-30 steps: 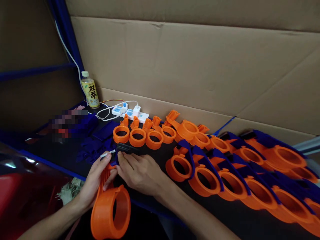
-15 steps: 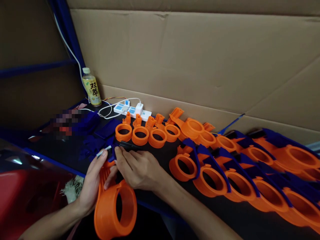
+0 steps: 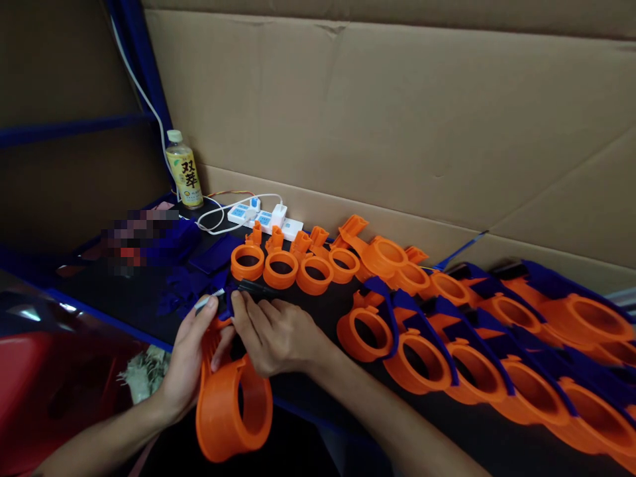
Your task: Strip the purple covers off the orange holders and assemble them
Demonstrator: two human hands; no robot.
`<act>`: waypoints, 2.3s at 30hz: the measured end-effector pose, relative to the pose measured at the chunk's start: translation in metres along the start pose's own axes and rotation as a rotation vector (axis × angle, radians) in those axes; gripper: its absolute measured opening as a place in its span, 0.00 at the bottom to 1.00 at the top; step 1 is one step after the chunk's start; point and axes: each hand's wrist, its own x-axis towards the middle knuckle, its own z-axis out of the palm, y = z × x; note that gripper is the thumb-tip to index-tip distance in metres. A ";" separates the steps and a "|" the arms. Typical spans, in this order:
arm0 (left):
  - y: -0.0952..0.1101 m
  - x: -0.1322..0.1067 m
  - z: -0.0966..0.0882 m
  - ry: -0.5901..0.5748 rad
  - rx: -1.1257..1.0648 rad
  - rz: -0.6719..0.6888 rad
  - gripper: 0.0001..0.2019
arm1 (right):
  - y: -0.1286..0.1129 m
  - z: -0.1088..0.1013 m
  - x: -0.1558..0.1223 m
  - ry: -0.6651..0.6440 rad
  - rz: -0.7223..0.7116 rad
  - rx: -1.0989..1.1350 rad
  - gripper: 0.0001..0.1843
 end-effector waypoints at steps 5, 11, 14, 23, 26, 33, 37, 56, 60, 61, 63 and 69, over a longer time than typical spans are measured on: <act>0.003 0.005 -0.002 0.002 0.002 -0.060 0.13 | 0.003 0.001 0.003 -0.042 0.047 0.027 0.18; 0.004 0.006 0.001 -0.012 -0.018 -0.090 0.15 | 0.002 -0.001 0.004 -0.065 0.020 0.021 0.19; 0.003 0.009 0.002 -0.001 -0.007 -0.056 0.15 | 0.003 0.001 0.000 -0.045 0.019 -0.026 0.19; 0.017 0.017 -0.005 0.009 -0.002 -0.037 0.17 | 0.033 0.001 -0.003 -0.013 0.404 0.121 0.15; 0.018 0.012 -0.007 -0.049 -0.016 -0.061 0.17 | 0.033 0.014 0.016 -0.128 0.564 0.283 0.13; 0.017 0.010 -0.007 -0.099 -0.043 0.009 0.15 | 0.032 0.055 0.055 -0.338 0.306 0.547 0.11; 0.020 0.011 -0.008 -0.097 -0.056 0.017 0.14 | 0.028 0.059 0.059 -0.403 0.260 0.591 0.07; 0.019 0.028 -0.016 -0.145 0.243 0.010 0.11 | 0.048 -0.013 0.058 -0.312 0.588 0.910 0.10; 0.018 0.028 -0.017 -0.165 0.266 0.006 0.09 | 0.045 -0.025 0.049 -0.304 0.642 0.885 0.08; 0.019 0.027 -0.018 -0.162 0.251 0.006 0.08 | 0.045 -0.028 0.045 -0.306 0.674 0.870 0.08; 0.022 0.027 -0.019 -0.150 0.207 -0.003 0.07 | 0.041 -0.035 0.033 -0.309 0.749 0.824 0.08; 0.035 0.028 -0.025 -0.105 0.044 -0.069 0.08 | 0.002 -0.037 -0.017 -0.322 0.831 0.713 0.07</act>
